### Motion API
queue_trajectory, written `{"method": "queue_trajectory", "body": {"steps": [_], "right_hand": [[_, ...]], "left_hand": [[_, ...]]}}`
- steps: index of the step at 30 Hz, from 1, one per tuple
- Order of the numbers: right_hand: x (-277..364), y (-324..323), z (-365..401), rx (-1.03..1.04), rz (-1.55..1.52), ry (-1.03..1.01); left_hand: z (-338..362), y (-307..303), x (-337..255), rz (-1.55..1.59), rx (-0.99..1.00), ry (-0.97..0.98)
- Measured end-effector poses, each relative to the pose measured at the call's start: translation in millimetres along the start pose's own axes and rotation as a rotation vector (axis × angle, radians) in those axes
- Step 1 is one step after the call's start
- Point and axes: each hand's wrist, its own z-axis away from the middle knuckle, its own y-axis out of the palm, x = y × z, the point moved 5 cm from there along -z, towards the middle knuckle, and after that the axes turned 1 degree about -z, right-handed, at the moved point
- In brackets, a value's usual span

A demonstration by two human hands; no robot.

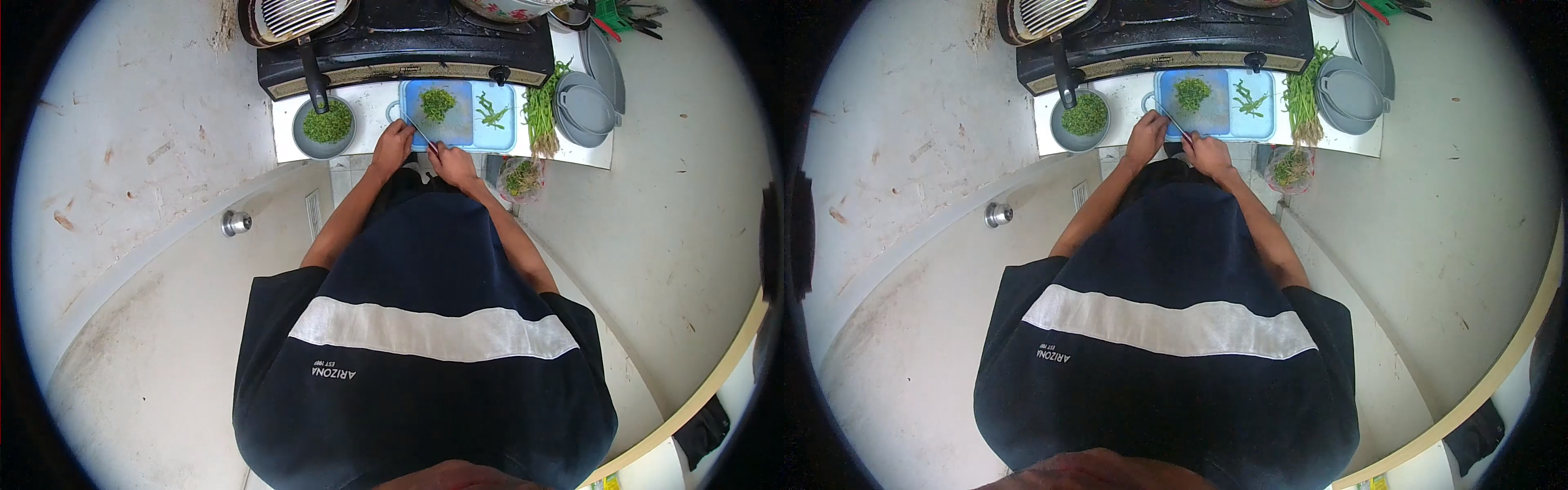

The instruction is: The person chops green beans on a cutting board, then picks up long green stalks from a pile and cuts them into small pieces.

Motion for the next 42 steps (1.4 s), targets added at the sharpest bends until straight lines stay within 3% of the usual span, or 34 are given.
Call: {"method": "queue_trajectory", "body": {"steps": [6, 14, 23, 42], "right_hand": [[5.4, -5.1, 1.3, -0.037, 0.044, -0.004], [0.7, 3.1, -5.2, -0.025, 0.053, -0.008], [-2.0, -12.3, 8.2, -0.028, 0.027, 0.014], [0.4, -1.4, 0.2, -0.006, 0.044, -0.023]], "left_hand": [[-0.7, -0.4, 0.0, 0.009, 0.014, -0.044], [-1.1, -6.5, -3.9, 0.006, -0.017, 0.057], [0.3, -3.7, 5.5, 0.045, 0.004, -0.050], [0.3, -4.5, -2.6, 0.020, -0.009, -0.014]]}}
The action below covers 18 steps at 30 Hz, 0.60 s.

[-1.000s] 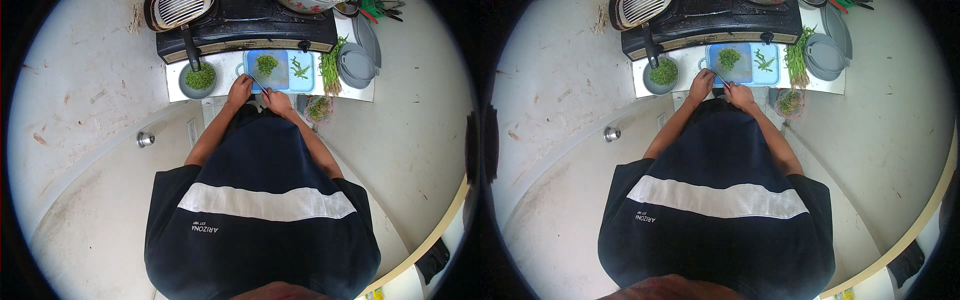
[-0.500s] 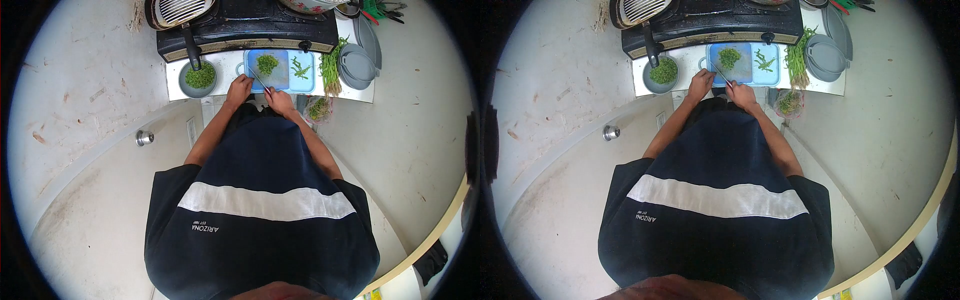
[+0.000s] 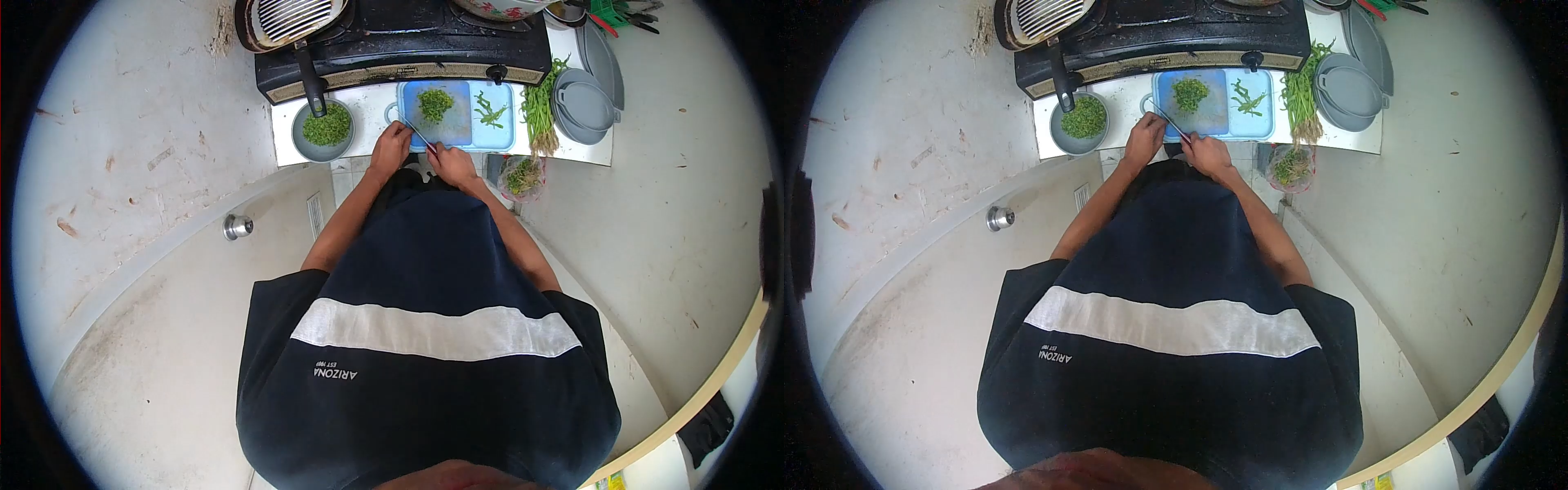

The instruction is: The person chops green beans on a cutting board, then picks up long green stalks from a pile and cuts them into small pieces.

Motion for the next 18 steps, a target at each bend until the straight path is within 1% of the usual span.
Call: {"method": "queue_trajectory", "body": {"steps": [15, 18], "right_hand": [[-6.4, -6.2, 5.1, -0.021, -0.020, -0.011], [-7.8, -12.6, 5.4, -0.019, -0.022, 0.048]], "left_hand": [[-0.7, 0.9, 4.6, 0.009, 0.015, -0.060], [-0.4, -0.2, 4.2, 0.028, 0.011, -0.055]]}}
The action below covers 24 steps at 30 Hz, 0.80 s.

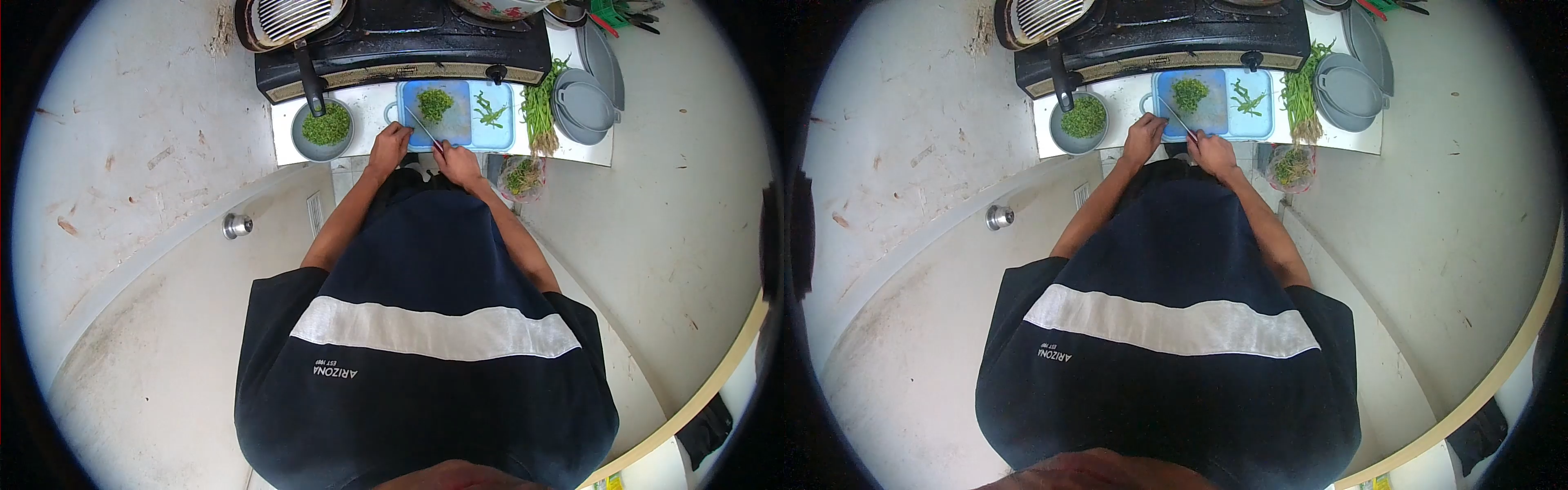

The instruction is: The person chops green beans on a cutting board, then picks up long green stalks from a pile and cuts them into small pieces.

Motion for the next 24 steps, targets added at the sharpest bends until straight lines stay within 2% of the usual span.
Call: {"method": "queue_trajectory", "body": {"steps": [3, 8, 21, 24], "right_hand": [[3.3, -2.3, -1.9, -0.007, -0.032, 0.027], [4.1, 8.5, 3.3, 0.037, -0.042, -0.057], [5.4, 10.6, 0.4, 0.059, -0.018, -0.059], [5.4, 10.9, 1.4, 0.077, -0.015, -0.008]], "left_hand": [[-1.0, 0.4, 0.1, -0.011, 0.001, 0.023], [0.7, 1.4, -0.5, -0.026, 0.018, 0.009], [2.9, -2.1, -9.1, -0.098, 0.018, 0.103], [4.9, -0.9, -6.1, -0.092, 0.022, 0.089]]}}
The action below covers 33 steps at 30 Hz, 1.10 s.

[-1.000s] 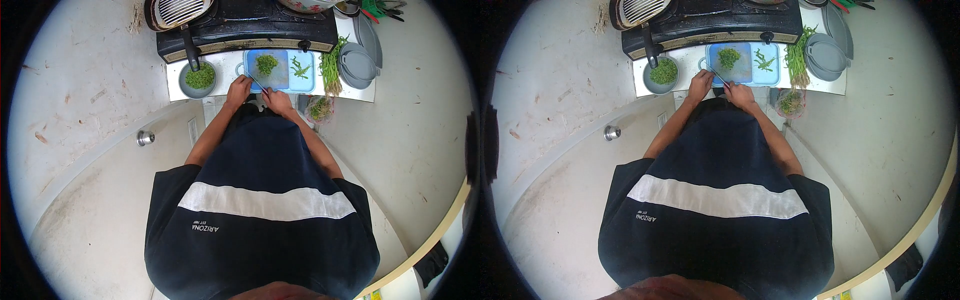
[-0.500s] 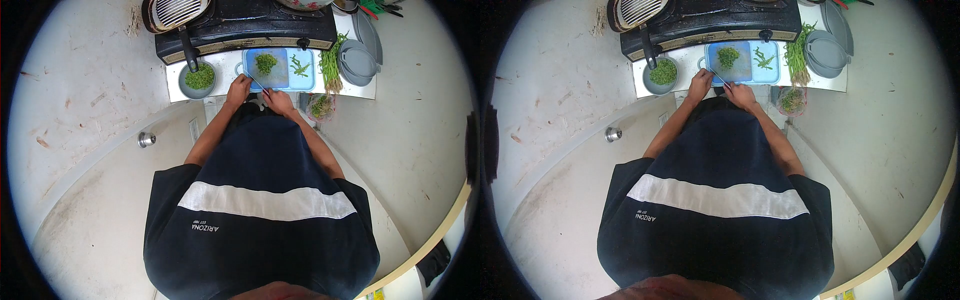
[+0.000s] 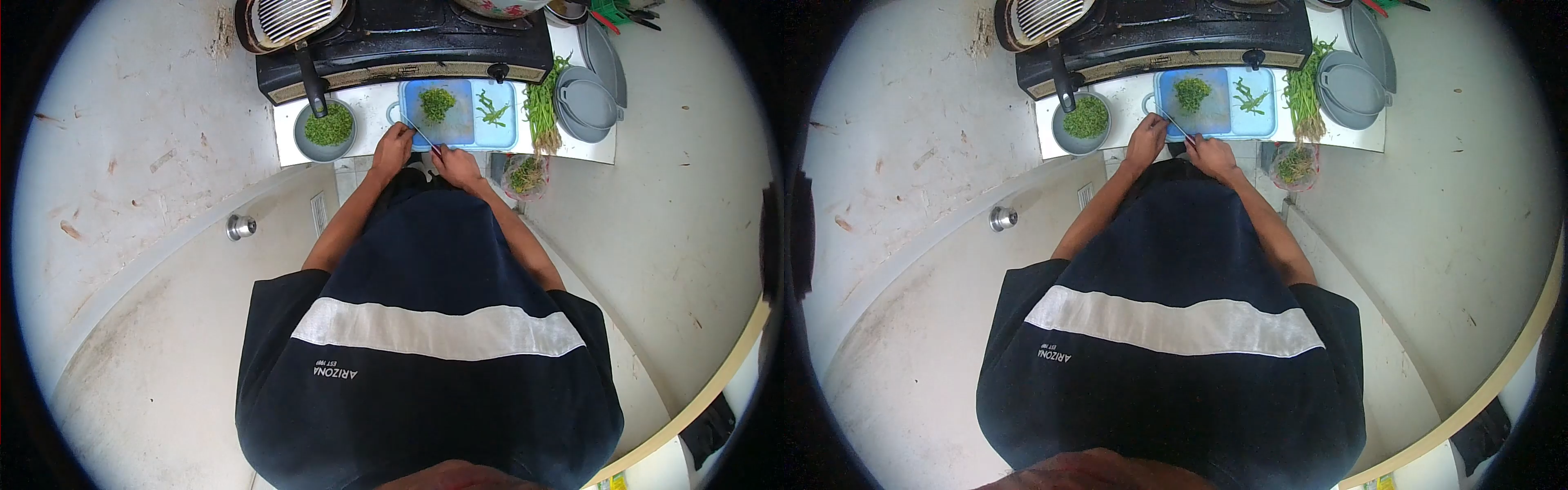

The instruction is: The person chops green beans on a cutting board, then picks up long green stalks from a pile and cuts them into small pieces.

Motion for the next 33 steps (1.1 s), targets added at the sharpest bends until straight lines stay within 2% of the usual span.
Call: {"method": "queue_trajectory", "body": {"steps": [9, 17, 21, 23, 33], "right_hand": [[-3.7, -2.3, -1.9, -0.021, 0.057, -0.021], [-12.7, -18.5, -2.2, -0.121, -0.018, 0.012], [-8.7, -13.6, 1.6, -0.113, -0.017, -0.007], [-7.4, -9.0, 4.1, -0.034, -0.038, -0.007], [-0.4, -3.8, 1.2, -0.050, 0.000, -0.024]], "left_hand": [[-0.7, -0.5, 0.5, 0.008, -0.008, -0.027], [-9.1, 5.1, 2.0, 0.020, -0.052, -0.006], [-9.5, 5.8, 1.3, 0.001, -0.030, 0.028], [-9.4, 5.3, 0.1, 0.011, -0.029, 0.032], [-5.7, 11.5, 1.8, -0.053, 0.007, 0.010]]}}
